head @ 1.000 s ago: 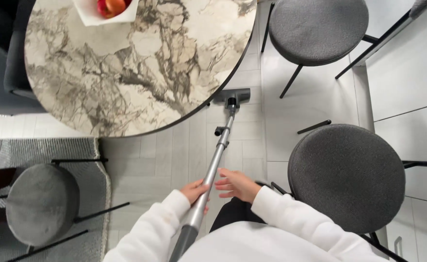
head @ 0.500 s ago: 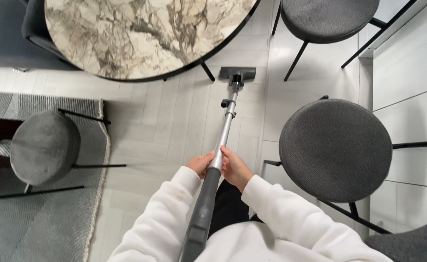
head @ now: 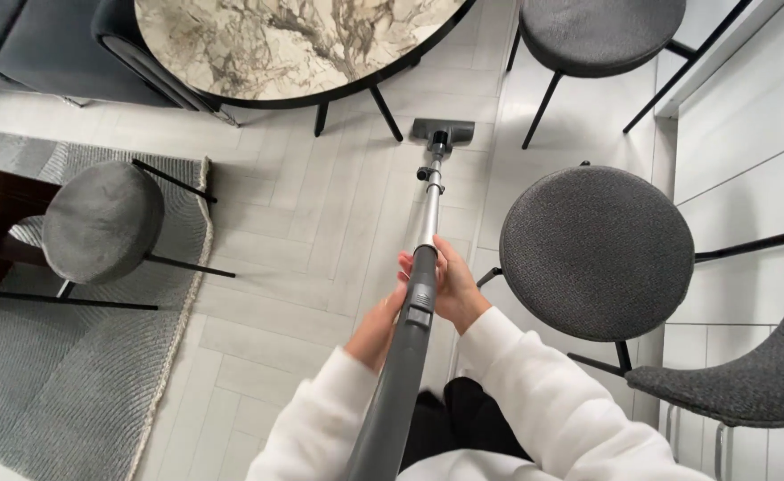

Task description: The person vacuums the floor around a dining table and chairs using a vacuum cleaner with a long wand. They then detach the wand and use the hose nozzle to vacuum the fabric seats and backs of the chairs.

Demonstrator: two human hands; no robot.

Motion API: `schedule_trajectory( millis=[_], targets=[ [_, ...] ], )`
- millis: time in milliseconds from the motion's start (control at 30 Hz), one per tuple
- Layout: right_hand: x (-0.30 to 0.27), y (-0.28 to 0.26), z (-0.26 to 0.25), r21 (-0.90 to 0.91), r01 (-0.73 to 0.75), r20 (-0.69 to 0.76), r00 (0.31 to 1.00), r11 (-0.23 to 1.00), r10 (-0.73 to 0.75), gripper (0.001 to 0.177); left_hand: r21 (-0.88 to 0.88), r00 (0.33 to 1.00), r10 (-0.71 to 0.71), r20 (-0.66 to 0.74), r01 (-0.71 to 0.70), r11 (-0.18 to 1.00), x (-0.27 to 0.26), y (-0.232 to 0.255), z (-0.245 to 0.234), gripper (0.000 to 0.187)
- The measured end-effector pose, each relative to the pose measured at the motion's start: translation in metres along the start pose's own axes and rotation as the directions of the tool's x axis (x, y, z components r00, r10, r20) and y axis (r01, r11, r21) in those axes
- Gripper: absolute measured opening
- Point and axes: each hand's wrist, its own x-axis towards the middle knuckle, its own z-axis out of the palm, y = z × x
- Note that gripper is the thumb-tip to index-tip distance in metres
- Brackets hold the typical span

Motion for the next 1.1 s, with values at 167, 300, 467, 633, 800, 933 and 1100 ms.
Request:
schedule_trajectory(
  millis=[167,300,467,633,800,933,1100],
  targets=[
    [-0.048,-0.002,0.006,-0.244,0.135,-0.017,0.990,0.960,-0.143,0.030,0.051,0.979,-0.196,0.054,0.193,0.980,-0.132,0.027,0.061,0.071],
    [-0.067,0.017,-0.009,-0.333,0.236,0.119,0.971,0.913,-0.207,0.030,0.132,0.994,-0.004,0.113,-0.011,0.991,-0.148,0.007,0.067,0.053],
    [-0.188,0.073,0.004,-0.287,0.181,-0.035,0.979,0.941,-0.199,0.053,0.268,0.972,0.210,0.102,-0.230,0.935,-0.103,-0.052,0.063,0.041],
    [-0.204,0.086,-0.058,-0.444,0.216,-0.094,0.954,0.870,-0.285,0.058,0.306,0.894,0.447,0.006,-0.428,0.851,0.011,-0.087,0.062,0.033],
    [-0.146,0.048,-0.121,-0.749,0.495,0.101,0.741,0.440,-0.663,0.066,0.281,0.835,0.548,0.050,-0.538,0.795,0.115,-0.097,0.081,0.026],
    [-0.142,0.020,-0.088,-0.812,0.510,0.195,0.694,0.282,-0.693,0.077,0.304,0.838,0.546,0.012,-0.523,0.796,0.118,-0.065,0.108,0.028],
    [-0.072,-0.046,-0.077,-0.761,0.631,0.307,0.556,0.151,-0.773,0.062,0.561,0.778,0.616,0.120,-0.566,0.605,0.073,-0.039,0.112,0.067]
  ],
)
